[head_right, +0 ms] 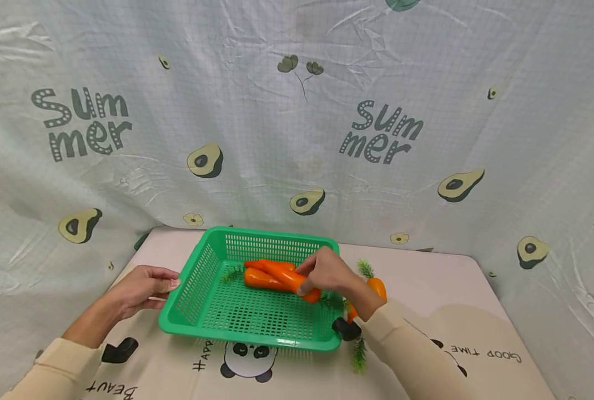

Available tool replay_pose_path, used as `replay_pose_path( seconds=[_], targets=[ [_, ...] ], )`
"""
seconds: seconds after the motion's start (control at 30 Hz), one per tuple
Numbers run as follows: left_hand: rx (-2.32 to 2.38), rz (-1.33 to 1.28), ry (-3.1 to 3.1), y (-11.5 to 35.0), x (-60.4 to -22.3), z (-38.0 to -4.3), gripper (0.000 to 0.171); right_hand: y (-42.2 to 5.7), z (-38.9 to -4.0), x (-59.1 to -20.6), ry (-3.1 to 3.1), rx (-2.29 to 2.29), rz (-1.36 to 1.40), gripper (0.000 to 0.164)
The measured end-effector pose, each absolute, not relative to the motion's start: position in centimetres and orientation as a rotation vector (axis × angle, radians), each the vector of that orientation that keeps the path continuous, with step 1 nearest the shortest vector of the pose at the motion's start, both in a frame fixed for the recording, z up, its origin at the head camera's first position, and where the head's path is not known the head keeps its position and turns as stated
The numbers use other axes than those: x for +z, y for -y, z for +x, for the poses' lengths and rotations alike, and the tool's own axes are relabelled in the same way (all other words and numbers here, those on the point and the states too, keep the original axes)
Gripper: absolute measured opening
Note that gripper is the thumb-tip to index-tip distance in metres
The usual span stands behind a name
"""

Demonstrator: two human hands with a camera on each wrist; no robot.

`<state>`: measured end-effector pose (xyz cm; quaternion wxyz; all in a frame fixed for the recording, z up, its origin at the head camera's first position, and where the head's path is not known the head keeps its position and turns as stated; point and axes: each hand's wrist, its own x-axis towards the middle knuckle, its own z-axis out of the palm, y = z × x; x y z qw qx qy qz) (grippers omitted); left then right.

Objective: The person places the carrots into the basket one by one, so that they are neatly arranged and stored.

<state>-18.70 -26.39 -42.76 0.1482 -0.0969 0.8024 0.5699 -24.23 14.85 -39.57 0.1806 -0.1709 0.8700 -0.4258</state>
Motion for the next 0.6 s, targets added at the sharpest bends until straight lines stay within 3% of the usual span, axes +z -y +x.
replay_pose_path(
  seconds=[0.6],
  targets=[
    [1.636, -0.278, -2.317, 26.4, -42.7, -18.6, 0.039, -12.2, -25.3, -40.8, -2.469, -1.113, -0.548, 0.04]
  ],
)
